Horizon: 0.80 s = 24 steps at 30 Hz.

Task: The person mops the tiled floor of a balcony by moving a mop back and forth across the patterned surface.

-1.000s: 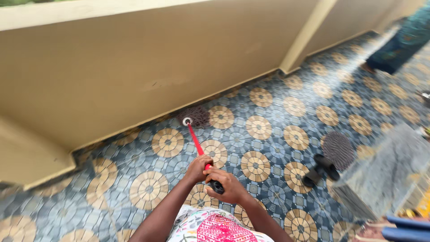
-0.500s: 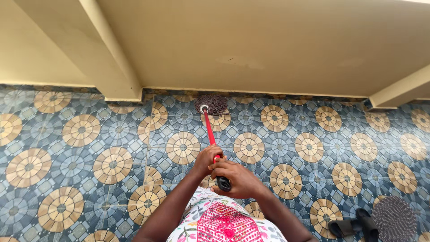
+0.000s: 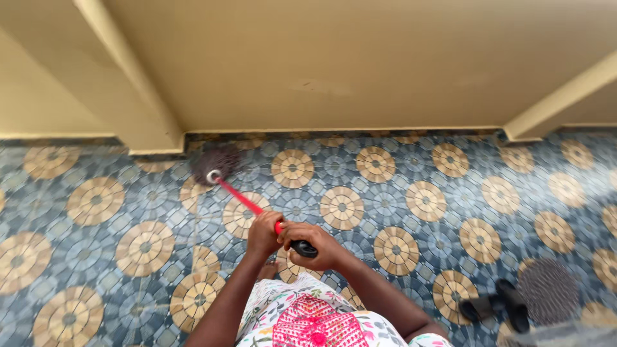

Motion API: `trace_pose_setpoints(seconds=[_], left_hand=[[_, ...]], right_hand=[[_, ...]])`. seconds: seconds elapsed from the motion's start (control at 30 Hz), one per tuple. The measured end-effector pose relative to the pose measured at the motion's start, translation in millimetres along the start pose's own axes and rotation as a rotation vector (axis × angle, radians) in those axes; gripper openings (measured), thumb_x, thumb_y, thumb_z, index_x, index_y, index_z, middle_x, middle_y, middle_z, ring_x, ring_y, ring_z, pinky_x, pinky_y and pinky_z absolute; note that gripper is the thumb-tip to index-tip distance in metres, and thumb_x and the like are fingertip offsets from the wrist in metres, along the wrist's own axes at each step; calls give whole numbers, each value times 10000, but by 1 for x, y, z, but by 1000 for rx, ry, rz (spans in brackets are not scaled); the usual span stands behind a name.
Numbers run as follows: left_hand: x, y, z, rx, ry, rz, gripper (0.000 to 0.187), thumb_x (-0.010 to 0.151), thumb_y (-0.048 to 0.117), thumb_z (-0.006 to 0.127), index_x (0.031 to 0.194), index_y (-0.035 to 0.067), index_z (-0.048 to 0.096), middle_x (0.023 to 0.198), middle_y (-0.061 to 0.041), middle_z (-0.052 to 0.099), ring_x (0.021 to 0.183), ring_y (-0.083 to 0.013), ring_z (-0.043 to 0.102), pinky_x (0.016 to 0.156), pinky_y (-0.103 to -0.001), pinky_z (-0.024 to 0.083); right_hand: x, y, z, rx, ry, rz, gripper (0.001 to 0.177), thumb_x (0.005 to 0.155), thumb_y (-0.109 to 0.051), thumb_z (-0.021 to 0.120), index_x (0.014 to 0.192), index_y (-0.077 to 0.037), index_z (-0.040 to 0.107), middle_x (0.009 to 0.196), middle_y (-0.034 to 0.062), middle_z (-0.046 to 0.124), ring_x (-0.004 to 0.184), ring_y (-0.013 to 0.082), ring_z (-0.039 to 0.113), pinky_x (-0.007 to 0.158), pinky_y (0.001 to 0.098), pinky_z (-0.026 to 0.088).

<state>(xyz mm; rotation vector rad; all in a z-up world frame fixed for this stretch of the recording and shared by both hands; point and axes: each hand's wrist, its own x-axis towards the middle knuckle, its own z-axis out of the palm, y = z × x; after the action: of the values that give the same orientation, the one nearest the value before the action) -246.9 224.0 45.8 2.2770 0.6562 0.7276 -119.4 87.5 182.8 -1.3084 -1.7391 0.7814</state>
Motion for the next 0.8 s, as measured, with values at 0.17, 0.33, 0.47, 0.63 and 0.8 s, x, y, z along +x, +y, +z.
trace_pose_setpoints(seconds=[0.17,0.33,0.47,0.63,0.8], left_hand=[[2,37,28,-83,-101,27,242,728,236,788,731,44,640,752,-135,679,783,-394,627,966,-520,468],[-13,92,59,-167,-234,104,231,758,230,787,717,50,648,738,-127,687,747,-386,628,1028,-537,460],[-26,139,83,-275,-346,215,230,701,210,800,722,49,636,727,-126,682,732,-364,652,1016,-526,467],[-48,185,110,-325,-486,350,237,697,194,814,706,43,631,703,-122,675,723,-367,647,1010,-527,462],[-59,193,118,-407,-623,465,205,701,149,797,757,27,641,701,-123,662,709,-359,652,1079,-518,459]], right_hand=[[-48,-22,-21,99,164,163,130,801,-24,665,930,-21,653,1059,129,735,1104,293,711,1021,411,535],[-111,-62,-29,116,355,262,93,829,-38,680,917,-14,662,1037,132,743,1012,270,726,957,386,554],[-164,-94,-28,43,515,302,80,852,-52,696,914,-12,666,1044,134,752,1058,274,724,985,388,545],[-213,-133,-10,-27,662,409,74,858,-67,701,904,-13,680,1078,137,759,1141,286,714,1027,419,526],[-223,-155,19,-234,734,511,160,861,-160,760,902,-26,684,1077,123,762,1175,296,707,1043,421,517]])
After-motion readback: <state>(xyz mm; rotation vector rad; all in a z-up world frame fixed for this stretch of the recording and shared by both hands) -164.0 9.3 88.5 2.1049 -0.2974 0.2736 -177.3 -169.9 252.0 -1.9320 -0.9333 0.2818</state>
